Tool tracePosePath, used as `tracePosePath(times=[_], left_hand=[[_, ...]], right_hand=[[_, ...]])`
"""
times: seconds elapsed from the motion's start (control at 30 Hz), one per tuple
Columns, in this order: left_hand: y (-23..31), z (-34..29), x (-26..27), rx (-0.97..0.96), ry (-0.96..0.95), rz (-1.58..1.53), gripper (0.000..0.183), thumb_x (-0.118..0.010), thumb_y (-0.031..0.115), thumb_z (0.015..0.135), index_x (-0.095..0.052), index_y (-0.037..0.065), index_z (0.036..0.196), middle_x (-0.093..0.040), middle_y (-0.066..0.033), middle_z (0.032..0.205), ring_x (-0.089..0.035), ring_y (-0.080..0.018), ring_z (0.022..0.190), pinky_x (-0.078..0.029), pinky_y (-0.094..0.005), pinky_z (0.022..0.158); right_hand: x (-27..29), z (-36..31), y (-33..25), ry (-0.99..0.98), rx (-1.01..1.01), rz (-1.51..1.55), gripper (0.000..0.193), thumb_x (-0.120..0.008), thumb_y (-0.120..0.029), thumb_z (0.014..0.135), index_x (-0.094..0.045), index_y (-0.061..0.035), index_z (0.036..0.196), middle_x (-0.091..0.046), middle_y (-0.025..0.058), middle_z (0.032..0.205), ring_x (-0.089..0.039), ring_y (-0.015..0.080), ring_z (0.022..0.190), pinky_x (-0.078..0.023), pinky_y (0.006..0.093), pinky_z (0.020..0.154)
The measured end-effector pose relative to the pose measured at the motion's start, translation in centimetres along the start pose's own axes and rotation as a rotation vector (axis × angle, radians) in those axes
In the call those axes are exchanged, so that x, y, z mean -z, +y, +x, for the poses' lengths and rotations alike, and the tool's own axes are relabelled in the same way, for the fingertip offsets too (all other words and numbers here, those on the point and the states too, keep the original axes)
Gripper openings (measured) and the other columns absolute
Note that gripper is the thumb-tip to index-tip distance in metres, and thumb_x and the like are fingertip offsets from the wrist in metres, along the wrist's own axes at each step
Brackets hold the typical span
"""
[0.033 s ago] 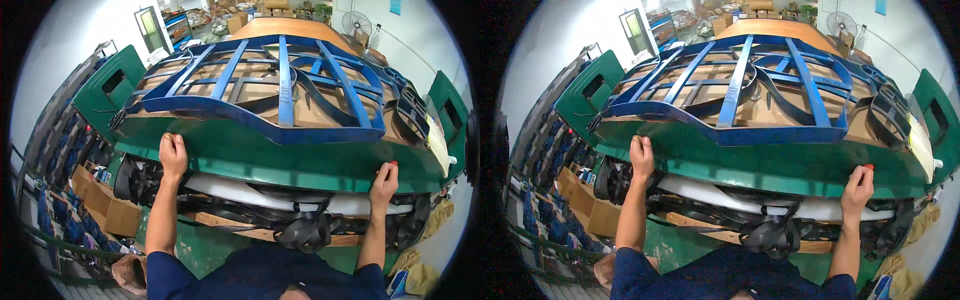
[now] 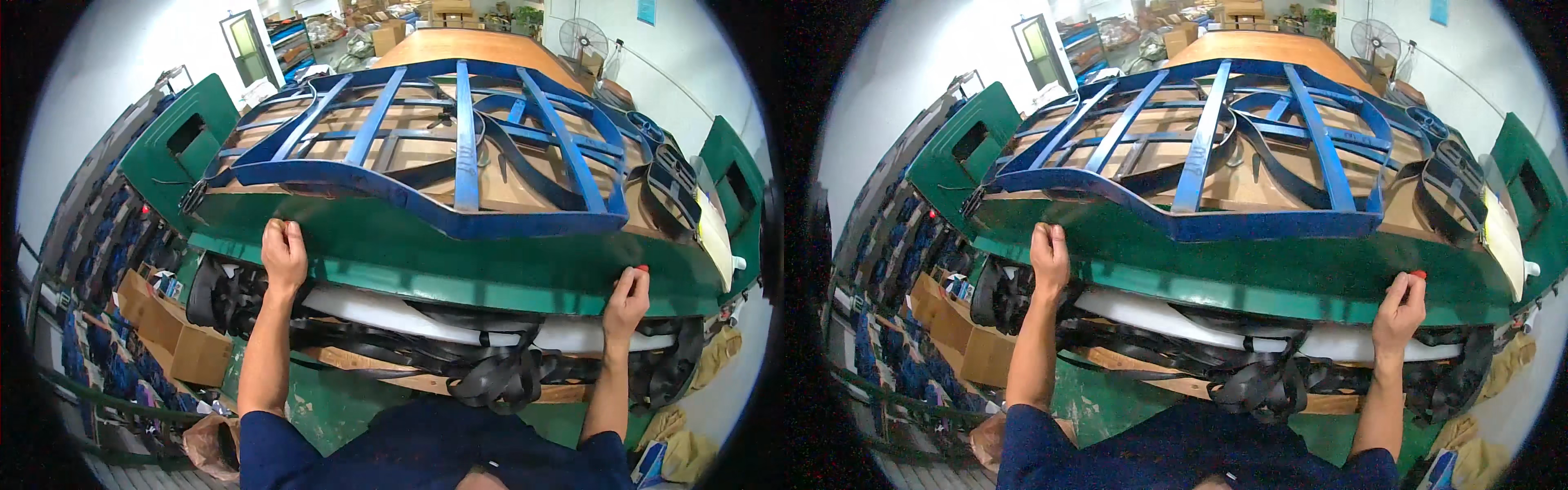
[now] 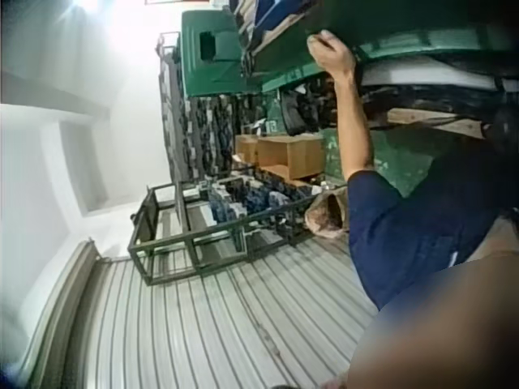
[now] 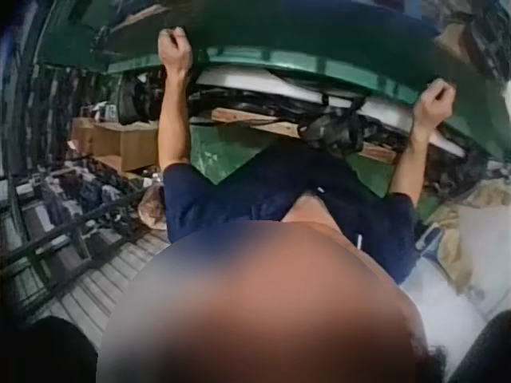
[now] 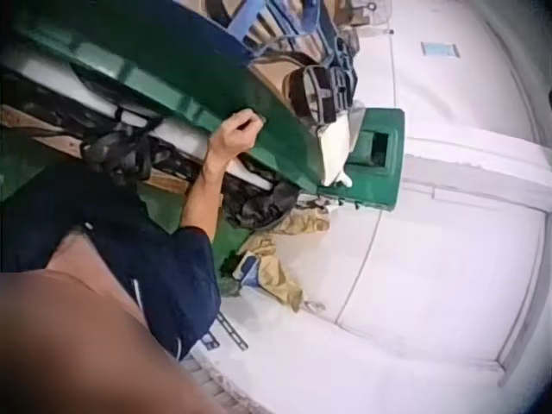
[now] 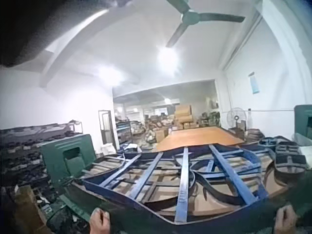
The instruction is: Using a die-cutting machine to cut shapes out of black material sheets.
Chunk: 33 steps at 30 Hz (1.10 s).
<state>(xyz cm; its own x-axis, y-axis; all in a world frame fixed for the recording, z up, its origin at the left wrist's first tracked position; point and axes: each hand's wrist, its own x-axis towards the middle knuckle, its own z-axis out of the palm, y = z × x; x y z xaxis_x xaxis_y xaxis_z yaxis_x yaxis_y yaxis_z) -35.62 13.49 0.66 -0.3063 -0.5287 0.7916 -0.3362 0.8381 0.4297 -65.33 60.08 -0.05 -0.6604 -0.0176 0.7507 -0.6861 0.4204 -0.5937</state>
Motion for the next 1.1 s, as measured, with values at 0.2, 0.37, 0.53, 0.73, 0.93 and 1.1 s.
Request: tracePosePath(times=[0.2, 0.37, 0.53, 0.73, 0.93, 1.1], left_hand=[[-0.2, 0.3, 1.2, 0.069, -0.116, -0.010, 0.020, -0.054, 0.018, 0.098, -0.049, 0.001, 0.088, -0.054, -0.0158, 0.082, -0.055, -0.0357, 0.078, -0.045, -0.0438, 0.071], [3.9, 1.6, 4.9, 0.052, -0.246, -0.019, 0.015, -0.063, 0.013, 0.091, -0.057, 0.000, 0.085, -0.061, -0.0153, 0.080, -0.061, -0.0325, 0.074, -0.049, -0.0409, 0.069], [12.6, 6.1, 9.1, -0.262, -0.028, -0.174, 0.007, -0.071, 0.003, 0.082, -0.065, 0.001, 0.082, -0.065, -0.0130, 0.076, -0.065, -0.0278, 0.067, -0.051, -0.0345, 0.064], [18.1, 14.7, 7.7, -0.175, -0.442, 0.012, 0.038, -0.070, 0.037, 0.084, -0.067, 0.001, 0.096, -0.070, -0.0156, 0.090, -0.067, -0.0318, 0.086, -0.052, -0.0409, 0.079], [18.8, 16.5, 3.8, -0.016, -0.761, 0.136, 0.063, -0.070, 0.049, 0.075, -0.067, -0.004, 0.110, -0.068, -0.0242, 0.109, -0.065, -0.0339, 0.106, -0.050, -0.0391, 0.093], [19.1, 16.6, 2.7, 0.118, -0.852, 0.071, 0.059, -0.075, 0.037, 0.072, -0.065, -0.005, 0.113, -0.069, -0.0214, 0.105, -0.066, -0.0291, 0.100, -0.050, -0.0360, 0.089]], right_hand=[[0.3, 0.0, -0.5, -0.037, -0.103, 0.018, 0.022, -0.052, -0.016, 0.102, -0.054, 0.0001, 0.088, -0.053, 0.0079, 0.074, -0.048, 0.0164, 0.066, -0.041, 0.0319, 0.061], [2.3, 0.5, -0.6, -0.245, -0.177, 0.251, 0.015, -0.057, -0.013, 0.099, -0.060, -0.0009, 0.091, -0.055, 0.0006, 0.077, -0.048, 0.0092, 0.069, -0.042, 0.0257, 0.063], [6.1, 5.9, -8.5, -0.303, 0.001, 0.266, 0.010, -0.062, -0.007, 0.095, -0.062, 0.0003, 0.090, -0.056, -0.0030, 0.079, -0.047, 0.0040, 0.069, -0.040, 0.0215, 0.061], [2.4, 13.9, -20.5, -0.441, 0.316, 0.214, 0.024, -0.068, -0.021, 0.088, -0.063, 0.0010, 0.097, -0.068, 0.0105, 0.078, -0.063, 0.0168, 0.069, -0.050, 0.0313, 0.064], [-4.0, 15.5, -21.3, -0.688, 0.363, -0.481, 0.055, -0.070, -0.042, 0.080, -0.059, -0.0018, 0.116, -0.067, 0.0212, 0.104, -0.065, 0.0366, 0.102, -0.052, 0.0454, 0.089], [-5.8, 15.0, -21.0, -0.707, 0.273, -0.456, 0.046, -0.065, -0.018, 0.079, -0.053, -0.0011, 0.121, -0.061, 0.0269, 0.113, -0.059, 0.0411, 0.112, -0.049, 0.0467, 0.095]])
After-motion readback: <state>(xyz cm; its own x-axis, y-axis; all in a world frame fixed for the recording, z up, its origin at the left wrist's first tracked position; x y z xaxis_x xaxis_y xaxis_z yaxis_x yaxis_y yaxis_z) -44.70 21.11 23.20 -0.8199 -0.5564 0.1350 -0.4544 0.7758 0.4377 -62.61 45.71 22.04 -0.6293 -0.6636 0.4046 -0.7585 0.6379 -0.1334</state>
